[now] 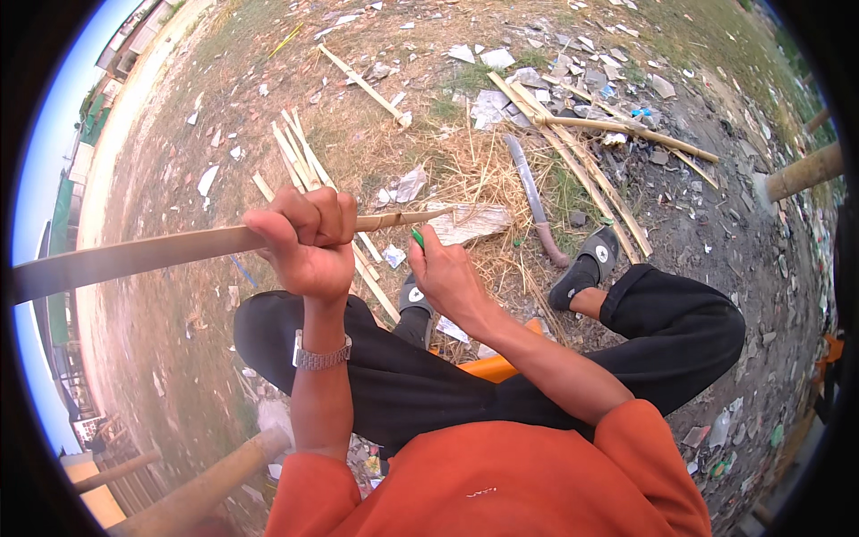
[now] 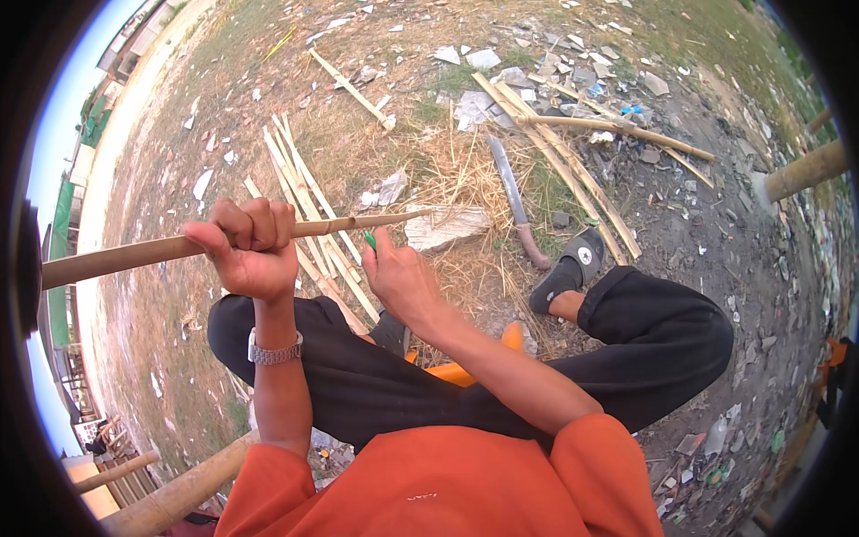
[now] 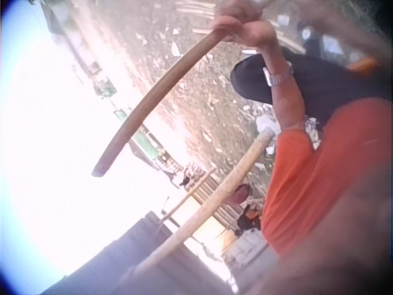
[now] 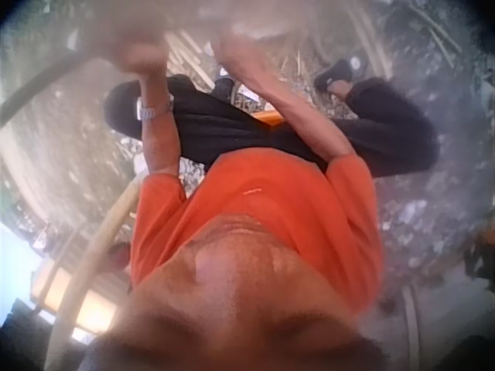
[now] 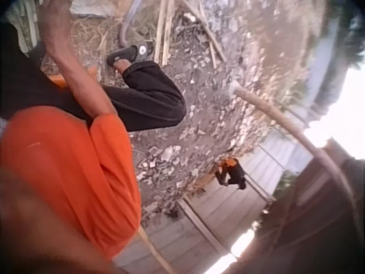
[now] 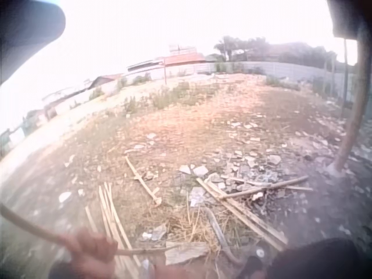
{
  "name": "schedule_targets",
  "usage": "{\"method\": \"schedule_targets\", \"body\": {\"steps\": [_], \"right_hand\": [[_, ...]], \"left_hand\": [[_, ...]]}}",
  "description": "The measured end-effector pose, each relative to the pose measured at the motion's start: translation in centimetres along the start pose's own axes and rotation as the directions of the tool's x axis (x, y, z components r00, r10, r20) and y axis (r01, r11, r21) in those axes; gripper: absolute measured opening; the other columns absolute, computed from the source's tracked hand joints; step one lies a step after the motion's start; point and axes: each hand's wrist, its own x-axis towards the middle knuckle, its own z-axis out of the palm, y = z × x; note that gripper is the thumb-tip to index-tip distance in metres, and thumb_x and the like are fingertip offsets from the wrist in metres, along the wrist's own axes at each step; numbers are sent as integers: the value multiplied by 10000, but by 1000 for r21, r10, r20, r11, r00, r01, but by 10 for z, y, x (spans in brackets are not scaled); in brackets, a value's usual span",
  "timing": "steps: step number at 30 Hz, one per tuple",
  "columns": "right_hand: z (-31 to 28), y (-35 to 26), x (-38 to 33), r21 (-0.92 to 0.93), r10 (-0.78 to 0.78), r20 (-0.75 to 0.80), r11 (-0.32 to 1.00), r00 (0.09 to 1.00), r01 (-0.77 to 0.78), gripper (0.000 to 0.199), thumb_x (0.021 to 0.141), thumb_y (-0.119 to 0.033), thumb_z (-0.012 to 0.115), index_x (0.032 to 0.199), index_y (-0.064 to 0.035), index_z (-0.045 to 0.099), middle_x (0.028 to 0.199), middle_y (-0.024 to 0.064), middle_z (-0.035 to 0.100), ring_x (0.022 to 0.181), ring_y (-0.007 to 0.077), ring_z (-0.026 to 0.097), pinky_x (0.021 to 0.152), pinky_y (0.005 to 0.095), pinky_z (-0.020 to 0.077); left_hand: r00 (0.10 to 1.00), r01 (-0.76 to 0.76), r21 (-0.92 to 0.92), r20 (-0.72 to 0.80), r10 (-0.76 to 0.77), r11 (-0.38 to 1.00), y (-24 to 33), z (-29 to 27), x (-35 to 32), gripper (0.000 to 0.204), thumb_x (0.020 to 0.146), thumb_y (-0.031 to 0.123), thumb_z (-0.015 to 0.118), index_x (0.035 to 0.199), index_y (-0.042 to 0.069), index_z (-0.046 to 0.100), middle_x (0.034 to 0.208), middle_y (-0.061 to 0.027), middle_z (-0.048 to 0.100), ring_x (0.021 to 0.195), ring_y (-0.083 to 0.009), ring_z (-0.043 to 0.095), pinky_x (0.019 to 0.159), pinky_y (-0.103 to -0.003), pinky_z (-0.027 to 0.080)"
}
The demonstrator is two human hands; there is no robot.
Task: The person sits on a small stool and uses a green utility knife to sharpen the end of a long bamboo stick. They hold the stick with their left hand and carefully shave the wood with the knife in their right hand, rotating the stick to work on different sides.
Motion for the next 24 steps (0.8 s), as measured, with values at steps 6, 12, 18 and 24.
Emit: {"method": "schedule_targets", "body": {"steps": [6,12,18,24], "right_hand": [[1,30,7,-108,76,20,991,997,-74,256,942,-244,446,936,11,474,615,274,579,629,469,595,574,536,479],[13,54,7,-133,107,-22,985,994,-109,242,938,-236,452,950,3,483,640,271,591,645,464,598,591,536,476],[19,49,8,-126,145,-29,981,989,-147,253,939,-247,448,961,2,483,644,282,587,649,475,595,603,536,478],[15,54,9,-101,112,14,989,994,-110,264,938,-247,443,950,13,485,665,283,598,682,468,609,615,544,484]], "left_hand": [[1000,31,49,-8,-30,998,4,-3,1,540,962,560,296,623,142,254,489,52,171,419,-67,94,411,-254,111],[999,24,28,-26,-23,999,-2,-3,2,536,965,554,297,624,143,256,484,52,170,420,-69,91,411,-256,111],[999,34,40,-21,-33,999,1,1,-3,532,968,548,294,626,142,253,486,52,169,424,-69,88,410,-258,113],[999,32,44,20,-33,999,0,4,0,534,966,552,295,627,142,253,490,51,171,430,-70,92,411,-262,112]]}}
